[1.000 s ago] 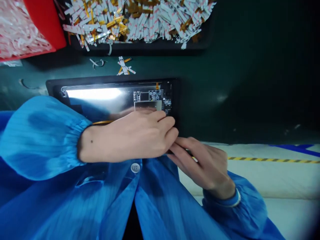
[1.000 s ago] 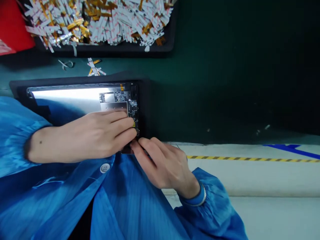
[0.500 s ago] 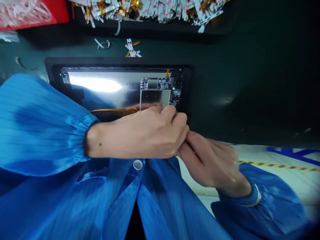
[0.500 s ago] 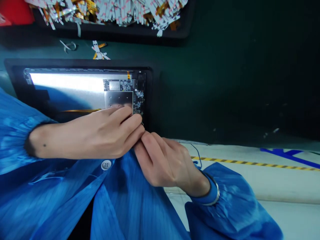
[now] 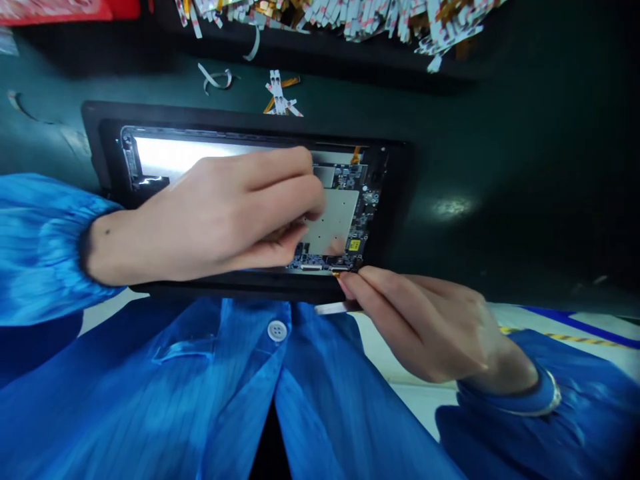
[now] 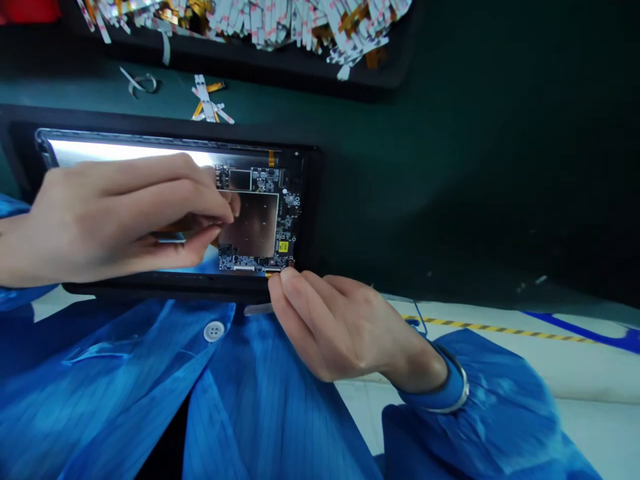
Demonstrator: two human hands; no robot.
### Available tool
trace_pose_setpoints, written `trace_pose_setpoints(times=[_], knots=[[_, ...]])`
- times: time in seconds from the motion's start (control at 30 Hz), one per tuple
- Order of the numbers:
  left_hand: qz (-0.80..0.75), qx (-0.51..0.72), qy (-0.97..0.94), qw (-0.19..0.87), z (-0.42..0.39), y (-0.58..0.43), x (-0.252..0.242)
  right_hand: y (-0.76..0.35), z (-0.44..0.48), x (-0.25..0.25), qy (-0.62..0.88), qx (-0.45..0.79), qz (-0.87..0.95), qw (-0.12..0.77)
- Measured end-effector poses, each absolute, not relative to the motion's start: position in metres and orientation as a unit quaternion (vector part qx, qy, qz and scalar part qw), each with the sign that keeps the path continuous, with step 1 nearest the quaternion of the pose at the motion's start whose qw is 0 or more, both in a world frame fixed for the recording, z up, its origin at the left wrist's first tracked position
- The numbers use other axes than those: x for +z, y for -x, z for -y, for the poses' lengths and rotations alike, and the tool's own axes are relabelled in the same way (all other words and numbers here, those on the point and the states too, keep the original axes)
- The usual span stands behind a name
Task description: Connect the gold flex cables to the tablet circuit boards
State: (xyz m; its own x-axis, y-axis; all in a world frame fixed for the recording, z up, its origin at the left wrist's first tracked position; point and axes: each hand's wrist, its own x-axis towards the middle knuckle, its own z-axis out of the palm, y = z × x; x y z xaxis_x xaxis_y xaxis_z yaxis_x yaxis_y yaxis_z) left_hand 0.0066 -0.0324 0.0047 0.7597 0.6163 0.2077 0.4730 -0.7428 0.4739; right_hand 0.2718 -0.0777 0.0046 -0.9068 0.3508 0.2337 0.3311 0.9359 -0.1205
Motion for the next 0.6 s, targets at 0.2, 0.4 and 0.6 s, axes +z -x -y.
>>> trace_pose_setpoints(times=[0.2, 0.4, 0.6], knots=[[-0.216, 0.167, -0.945, 0.18, 0.036, -0.012, -0.008, -0.267, 0.08, 0.005, 0.218, 0.046, 0.964, 0.146], [-0.18, 0.116, -0.943, 0.253, 0.034, -0.018, -0.014, -0.27, 0.086, -0.003, 0.285, 0.095, 0.94, 0.161], [-0.062, 0.067, -0.961, 0.262, 0.019, -0.025, -0.006, -0.274, 0.09, -0.008, 0.386, 0.29, 0.838, 0.253]])
